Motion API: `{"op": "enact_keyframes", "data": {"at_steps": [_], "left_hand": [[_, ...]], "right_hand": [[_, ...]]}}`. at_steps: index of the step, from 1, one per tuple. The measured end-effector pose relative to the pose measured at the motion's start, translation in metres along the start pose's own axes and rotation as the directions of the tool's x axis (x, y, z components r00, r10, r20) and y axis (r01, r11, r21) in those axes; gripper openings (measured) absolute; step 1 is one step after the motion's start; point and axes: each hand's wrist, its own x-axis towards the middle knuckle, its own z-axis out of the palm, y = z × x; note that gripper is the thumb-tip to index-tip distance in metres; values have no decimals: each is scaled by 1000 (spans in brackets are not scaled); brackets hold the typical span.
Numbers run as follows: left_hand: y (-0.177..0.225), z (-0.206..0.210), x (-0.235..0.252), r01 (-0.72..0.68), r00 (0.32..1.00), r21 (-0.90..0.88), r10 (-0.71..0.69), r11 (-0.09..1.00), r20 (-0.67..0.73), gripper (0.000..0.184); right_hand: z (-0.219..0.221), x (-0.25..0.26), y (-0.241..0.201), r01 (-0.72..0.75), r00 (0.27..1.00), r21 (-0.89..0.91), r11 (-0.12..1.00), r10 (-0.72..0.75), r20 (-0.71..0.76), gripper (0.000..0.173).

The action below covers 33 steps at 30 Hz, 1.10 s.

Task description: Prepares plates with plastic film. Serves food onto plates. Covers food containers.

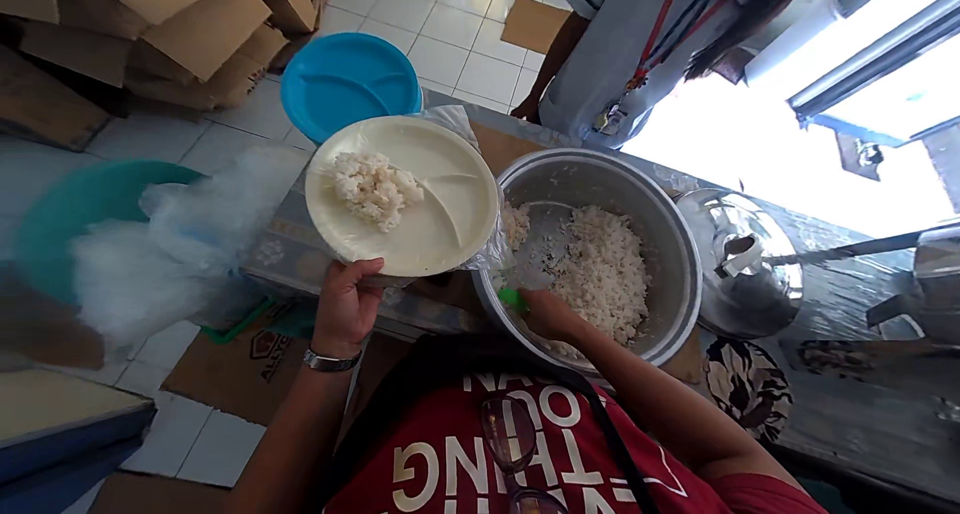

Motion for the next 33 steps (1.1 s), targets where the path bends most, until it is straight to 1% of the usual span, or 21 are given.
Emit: {"op": "enact_keyframes", "data": {"at_steps": [2,5,7,8,9,11,12,14,17,19,20,21,22,24,25,27,28,29,30,31,33], "left_hand": [[-2,-1,0,8,1000,10,-8,1000,-2,29],[-6,-3,2,26,1000,19,-26,999,-2,29],[-9,-2,4,40,999,26,-40,999,-8,28],[-10,0,4,45,999,32,-45,998,-13,28],[-11,1,5,50,999,39,-50,998,-13,28],[-13,2,7,63,998,45,-63,997,-2,28],[-14,2,7,69,998,47,-69,997,5,28],[-17,5,9,80,997,56,-81,995,19,29],[-22,13,11,102,993,66,-105,993,55,31],[-26,22,11,125,989,58,-129,991,73,32],[-29,27,10,140,986,53,-144,989,86,32],[-30,32,9,155,981,51,-160,987,108,33],[-32,37,9,169,976,53,-174,984,128,34],[-31,45,6,190,967,59,-197,980,161,35],[-30,48,5,197,963,59,-204,979,178,35],[-30,48,5,208,955,51,-214,977,207,35],[-31,47,6,216,952,42,-220,976,213,36],[-32,44,7,228,950,31,-229,973,211,37],[-33,41,7,240,949,15,-238,971,206,38],[-33,39,8,250,949,3,-246,968,196,39],[-33,35,8,256,952,-9,-251,967,174,40]], "right_hand": [[-1,-11,-4,3,1000,66,998,-2,-16,33],[-4,-25,-4,19,998,160,987,-10,-58,33],[-5,-29,4,10,998,285,958,9,-65,35],[-5,-29,11,-9,998,394,919,33,-54,35],[-5,-28,18,-33,998,519,854,59,-34,35],[-12,-35,30,-48,997,721,692,73,-4,29],[-18,-41,33,-37,997,778,628,73,-12,26],[-37,-59,31,27,994,824,565,76,-84,20],[-70,-83,13,202,959,829,522,67,-276,16],[-84,-91,-16,358,889,786,503,73,-452,20],[-86,-90,-33,432,833,736,521,81,-547,24],[-86,-86,-50,491,768,661,568,77,-636,31],[-82,-79,-65,525,699,555,645,44,-713,39],[-70,-58,-91,499,563,249,830,-92,-821,49],[-62,-46,-99,457,518,97,884,-176,-837,50],[-44,-25,-106,429,461,-77,900,-292,-838,49],[-38,-20,-107,448,431,-99,889,-311,-847,48],[-36,-21,-106,482,430,-61,874,-297,-852,47],[-39,-24,-103,532,451,35,846,-247,-858,46],[-44,-29,-100,585,479,167,794,-172,-861,46],[-56,-36,-92,688,520,403,604,-22,-854,49]]}}
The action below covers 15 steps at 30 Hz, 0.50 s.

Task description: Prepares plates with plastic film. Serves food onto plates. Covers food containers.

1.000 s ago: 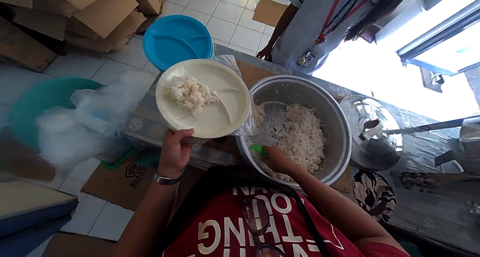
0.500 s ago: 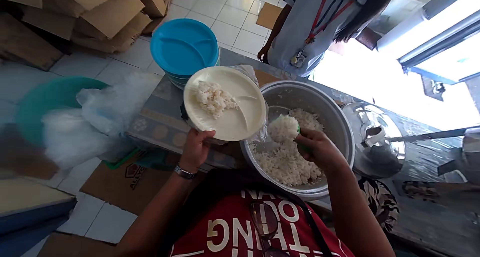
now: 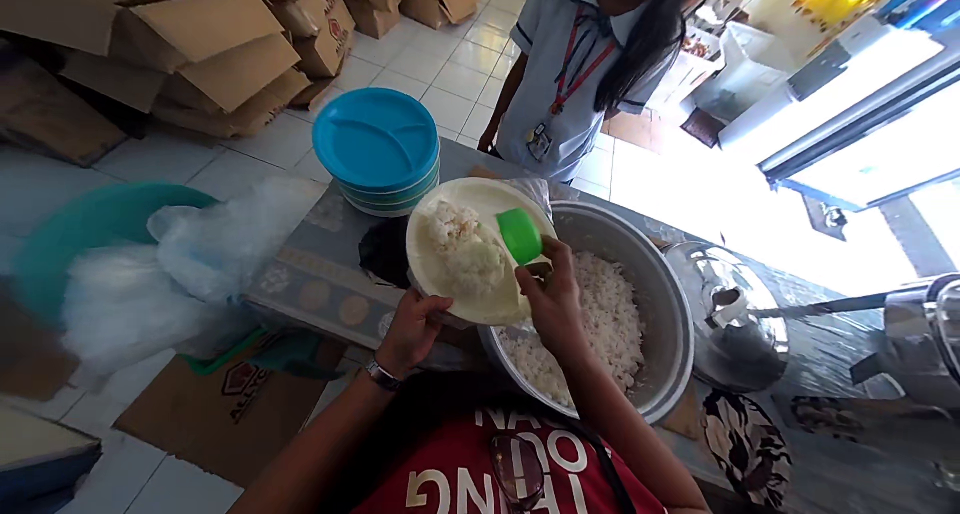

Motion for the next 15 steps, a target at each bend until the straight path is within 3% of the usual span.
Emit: {"op": "enact_keyframes", "data": {"at_steps": [2,5,15], "left_hand": [[1,-2,-2,-11,1000,-3,11,1000,-22,39],[4,-1,-3,-33,999,1,33,999,-42,39],[6,-2,3,-52,995,-13,51,999,-81,35]], "right_hand": [[-9,3,-3,-74,993,243,967,93,-66,47],[-16,1,-4,-111,977,389,915,171,-124,42],[-32,-7,10,-133,936,411,902,251,-248,41]]}}
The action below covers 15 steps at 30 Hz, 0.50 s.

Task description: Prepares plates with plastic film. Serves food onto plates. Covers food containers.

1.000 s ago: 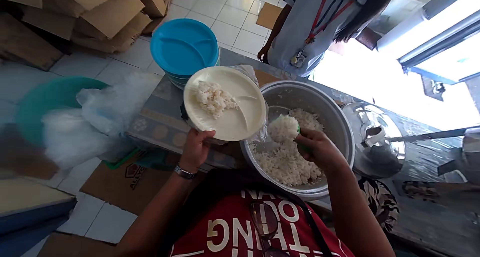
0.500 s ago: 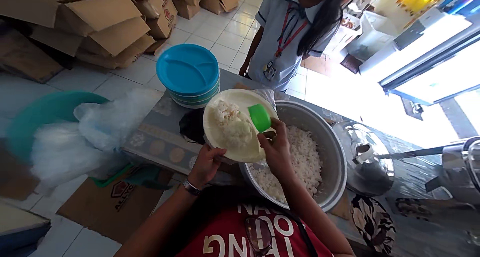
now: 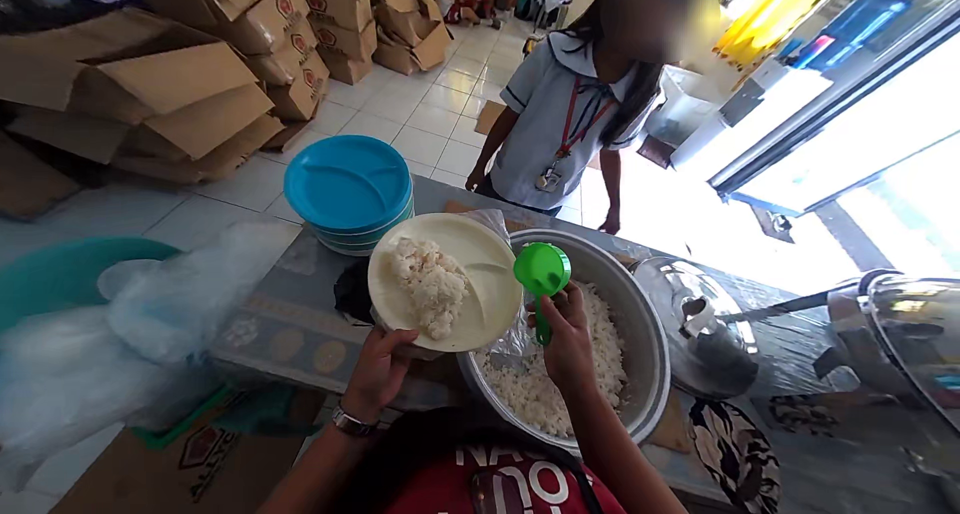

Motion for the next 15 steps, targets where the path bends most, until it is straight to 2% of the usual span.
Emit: {"op": "enact_keyframes", "data": {"at_steps": [3,5,6,7,8,10,12,13,15], "left_hand": [[1,-5,5,-44,999,6,44,999,3,34],[-2,-14,10,-71,997,25,71,997,24,30],[-3,-18,13,-81,996,35,79,996,44,28],[-2,-21,16,-88,995,47,85,995,58,27],[0,-23,19,-94,993,59,90,994,70,26],[1,-23,22,-114,991,68,109,991,76,26],[1,-17,18,-141,989,76,137,987,56,28],[1,-13,15,-152,988,82,149,985,39,30],[-1,-4,10,-169,986,81,169,982,12,32]], "right_hand": [[-30,0,25,48,997,-279,959,-61,-38,51],[-58,-7,39,-57,994,-528,848,98,51,57],[-73,-4,40,-109,976,-607,788,201,86,63],[-90,2,38,-130,971,-650,749,229,71,67],[-110,15,31,-128,984,-676,726,180,7,65],[-170,53,17,-134,978,-711,690,-24,-208,57],[-240,99,10,-249,886,-697,672,-133,-444,55],[-272,121,11,-341,826,-667,663,-127,-549,57],[-328,161,22,-554,717,-573,604,-3,-697,70]]}}
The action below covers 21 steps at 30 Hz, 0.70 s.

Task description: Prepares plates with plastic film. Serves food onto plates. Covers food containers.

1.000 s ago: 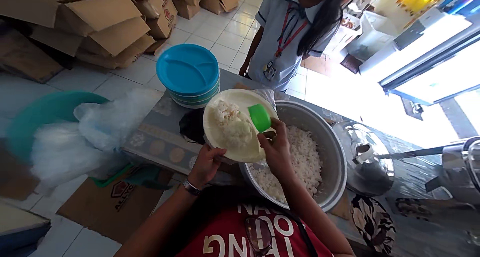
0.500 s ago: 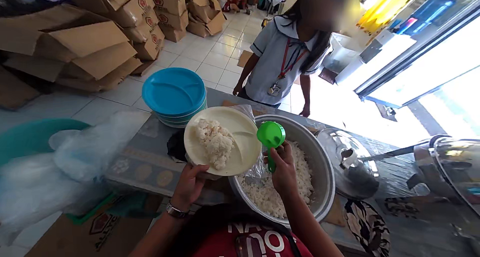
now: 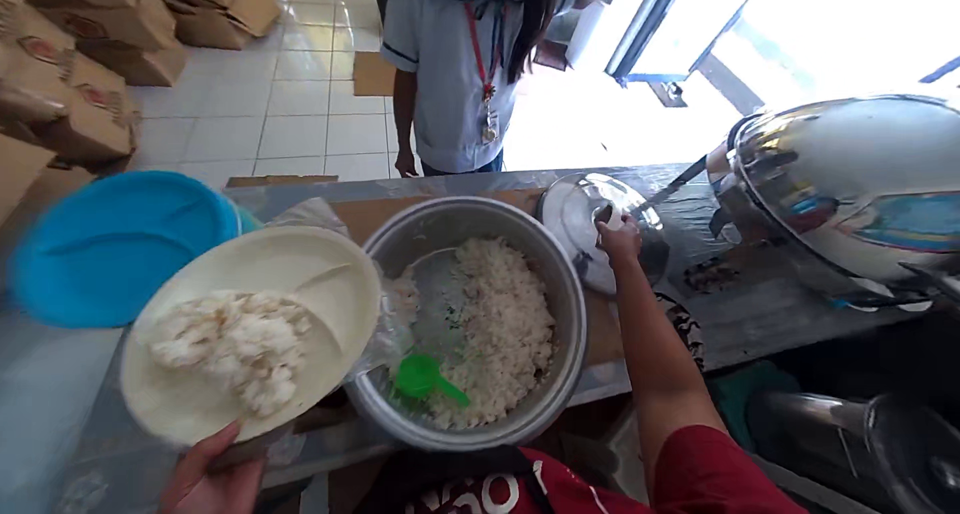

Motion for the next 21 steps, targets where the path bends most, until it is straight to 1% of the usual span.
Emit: {"op": "enact_keyframes", "data": {"at_steps": [1,2,3,4,6,8,10,12,14,17,19,21], "left_hand": [[0,5,-3,-5,1000,-18,4,1000,-6,34],[0,9,-8,-10,1000,-52,10,999,0,35],[0,11,-13,-20,1000,-82,21,996,9,36],[-2,12,-17,-39,999,-109,42,993,24,37],[-6,7,-27,-85,995,-137,91,987,34,35],[-9,-7,-35,-115,992,-141,120,983,31,33],[-7,-20,-43,-141,990,-121,142,983,3,31],[2,-20,-53,-166,985,-104,160,981,-62,31],[11,-19,-60,-204,975,-77,196,976,-110,32],[20,-25,-63,-271,962,-108,265,956,-72,29],[25,-25,-65,-303,952,-115,294,946,-83,27],[28,-24,-67,-332,941,-84,323,940,-101,29]], "right_hand": [[7,30,11,-91,996,-51,995,92,17,79],[15,54,22,-150,987,-70,986,153,45,86],[23,71,33,-185,978,-59,981,190,86,91],[33,86,44,-201,972,-26,979,203,117,91],[44,101,54,-208,968,31,978,202,149,81],[44,105,49,-210,972,116,971,195,130,65],[32,101,37,-159,986,242,957,142,85,57],[16,103,25,-70,998,303,950,67,21,52],[-7,107,10,14,999,309,951,-3,-34,51],[-50,93,-28,136,987,267,954,-109,-117,48],[-73,61,-53,212,972,219,952,-183,-147,47],[-81,4,-73,299,951,179,938,-276,-140,45]]}}
